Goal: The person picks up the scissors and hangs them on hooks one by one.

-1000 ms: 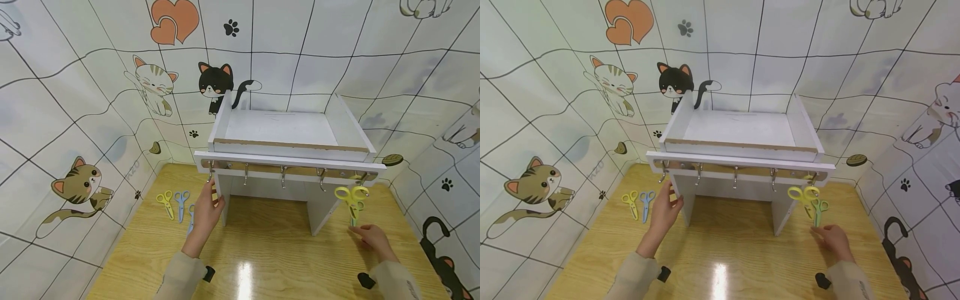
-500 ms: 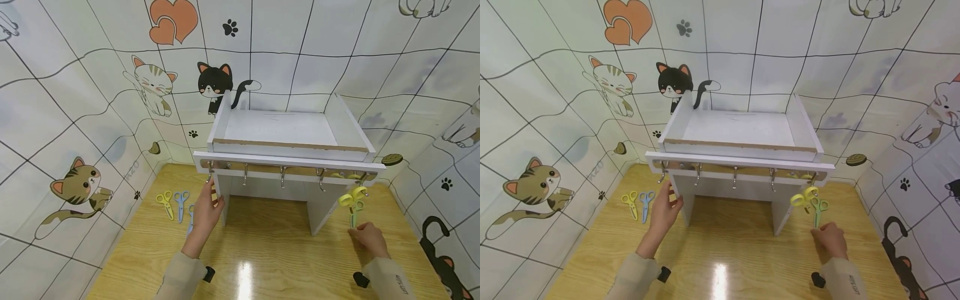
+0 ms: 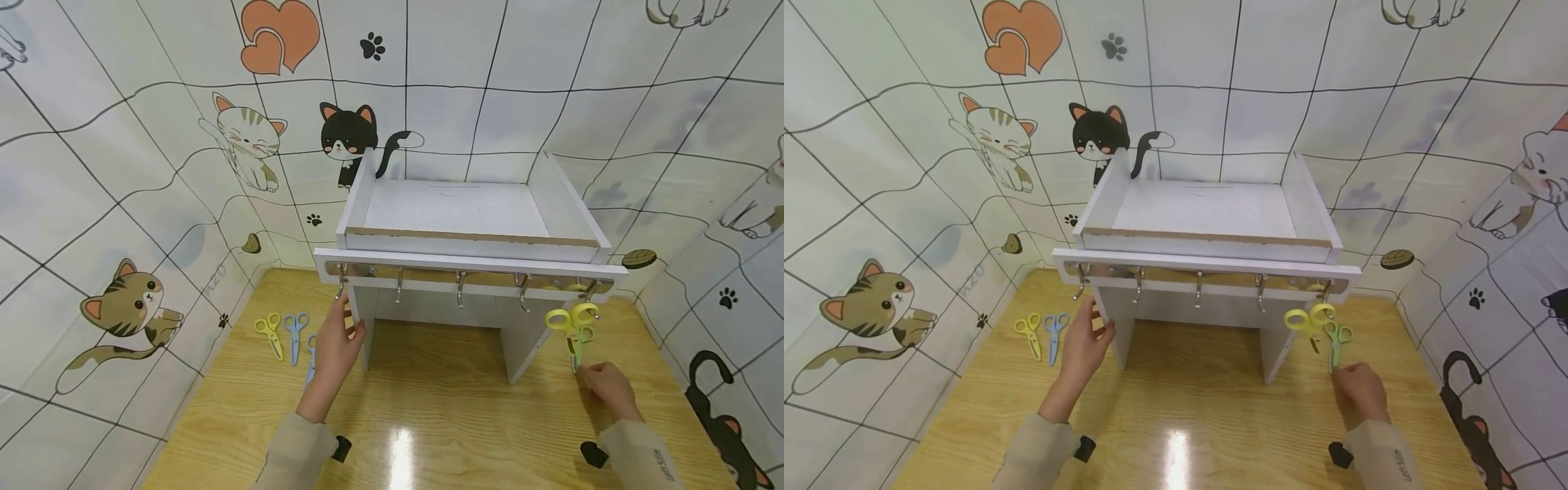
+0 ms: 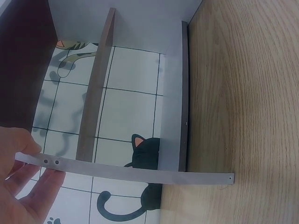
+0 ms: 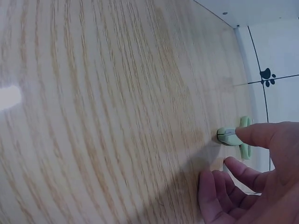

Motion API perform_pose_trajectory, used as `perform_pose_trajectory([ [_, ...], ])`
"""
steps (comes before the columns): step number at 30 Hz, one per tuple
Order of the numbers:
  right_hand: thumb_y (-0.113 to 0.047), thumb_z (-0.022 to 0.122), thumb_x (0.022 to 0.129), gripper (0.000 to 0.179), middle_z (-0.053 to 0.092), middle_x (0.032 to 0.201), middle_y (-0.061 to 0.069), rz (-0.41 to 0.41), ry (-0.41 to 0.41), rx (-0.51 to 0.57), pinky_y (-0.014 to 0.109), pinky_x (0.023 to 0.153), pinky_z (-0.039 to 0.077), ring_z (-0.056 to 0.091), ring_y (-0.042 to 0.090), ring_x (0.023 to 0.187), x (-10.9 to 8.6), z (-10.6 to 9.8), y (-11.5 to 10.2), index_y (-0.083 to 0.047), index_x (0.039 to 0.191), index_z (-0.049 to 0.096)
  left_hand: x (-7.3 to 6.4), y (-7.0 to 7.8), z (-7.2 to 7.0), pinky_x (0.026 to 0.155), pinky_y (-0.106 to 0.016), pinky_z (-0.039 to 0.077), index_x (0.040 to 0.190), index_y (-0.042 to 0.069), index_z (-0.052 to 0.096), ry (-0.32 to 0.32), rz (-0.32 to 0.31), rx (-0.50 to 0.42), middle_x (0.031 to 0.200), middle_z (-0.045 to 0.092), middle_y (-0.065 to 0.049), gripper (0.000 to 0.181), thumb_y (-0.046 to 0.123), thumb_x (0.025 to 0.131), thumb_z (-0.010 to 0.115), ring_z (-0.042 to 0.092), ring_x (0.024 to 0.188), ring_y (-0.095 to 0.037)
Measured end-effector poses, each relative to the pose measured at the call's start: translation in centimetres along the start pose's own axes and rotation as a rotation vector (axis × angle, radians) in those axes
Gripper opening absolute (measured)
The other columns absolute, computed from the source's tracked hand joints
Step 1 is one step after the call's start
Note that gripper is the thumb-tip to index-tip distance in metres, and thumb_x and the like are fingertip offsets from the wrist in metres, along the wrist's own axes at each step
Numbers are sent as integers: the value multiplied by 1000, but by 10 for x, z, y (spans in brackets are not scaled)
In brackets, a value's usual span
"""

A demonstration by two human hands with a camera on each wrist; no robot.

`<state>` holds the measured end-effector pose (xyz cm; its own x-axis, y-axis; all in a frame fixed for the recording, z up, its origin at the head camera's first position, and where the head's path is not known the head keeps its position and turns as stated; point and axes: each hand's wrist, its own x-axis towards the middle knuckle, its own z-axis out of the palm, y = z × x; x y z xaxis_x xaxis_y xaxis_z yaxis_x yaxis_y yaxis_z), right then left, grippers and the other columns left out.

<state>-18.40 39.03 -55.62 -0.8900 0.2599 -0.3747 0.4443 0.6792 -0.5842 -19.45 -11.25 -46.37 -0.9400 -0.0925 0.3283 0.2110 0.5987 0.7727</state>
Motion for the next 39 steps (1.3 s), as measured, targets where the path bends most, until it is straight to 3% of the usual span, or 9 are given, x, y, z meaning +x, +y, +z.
perform_pose_trajectory([
  [6, -43, 55, 97, 62, 60, 92, 20, -20, 19, -69, 31, 62, 46, 57, 26, 78, 5, 0, 2, 14, 119, 47, -1, 0, 0, 82, -39, 63, 145, 10, 45, 6, 13, -1, 140, 56, -15, 58, 0, 91, 63, 64, 117, -35],
  [10, -37, 57, 96, 55, 60, 104, 29, -18, 48, -126, 34, 63, 46, 58, 31, 85, 9, 1, 2, 13, 117, 50, -2, -1, 1, 82, -40, 63, 146, 11, 44, 3, 13, -5, 140, 56, -15, 59, 0, 91, 63, 64, 117, -35],
  [16, -24, 57, 94, 44, 65, 89, 21, 0, 61, -133, 30, 56, 42, 57, 24, 74, 10, 1, 0, 15, 113, 59, -3, -1, 1, 82, -40, 63, 146, 11, 44, 6, 9, -16, 140, 55, -14, 59, 0, 91, 63, 64, 117, -34],
  [23, -24, 59, 93, 44, 70, 89, 21, -18, 85, -117, 29, 57, 43, 60, 21, 72, 6, -3, 1, 15, 113, 63, -3, -1, 1, 82, -41, 63, 146, 11, 44, 9, 18, -11, 140, 55, -15, 58, 0, 91, 62, 64, 117, -34],
  [26, -19, 58, 94, 43, 72, 78, 11, -8, 67, 50, 28, 61, 51, 64, 12, 67, 5, -6, 4, 19, 114, 59, -2, -1, 1, 82, -41, 63, 146, 11, 44, 11, 15, -7, 141, 55, -15, 59, 1, 91, 62, 64, 117, -34],
  [29, -11, 56, 97, 38, 72, 72, -1, 31, 9, 369, 25, 68, 59, 67, 4, 66, 4, -9, 7, 20, 119, 53, -2, 0, 1, 82, -40, 63, 146, 12, 45, 12, 14, -7, 141, 56, -14, 59, 1, 91, 63, 64, 117, -34],
  [33, -3, 56, 98, 13, 71, 72, -5, 126, -56, 783, 21, 72, 61, 71, 5, 71, 1, -12, 14, 2, 100, 67, -2, 0, 1, 81, -40, 63, 146, 9, 45, 16, 33, 2, 140, 56, -15, 58, 1, 91, 63, 64, 116, -34],
  [36, -2, 57, 97, 30, 73, 73, -5, 186, -65, 947, 21, 75, 61, 73, 6, 74, -3, -15, 17, -20, 78, 70, -2, 0, 1, 81, -40, 63, 146, 7, 44, 21, 46, 8, 140, 56, -16, 59, 0, 91, 64, 64, 115, -35],
  [39, -4, 58, 97, 37, 74, 74, -6, 233, -67, 1052, 20, 76, 61, 73, 6, 75, -8, -21, 18, -25, 71, 71, -2, 1, 0, 81, -40, 63, 147, 7, 43, 20, 41, 9, 140, 56, -15, 60, 0, 91, 64, 64, 116, -35],
])
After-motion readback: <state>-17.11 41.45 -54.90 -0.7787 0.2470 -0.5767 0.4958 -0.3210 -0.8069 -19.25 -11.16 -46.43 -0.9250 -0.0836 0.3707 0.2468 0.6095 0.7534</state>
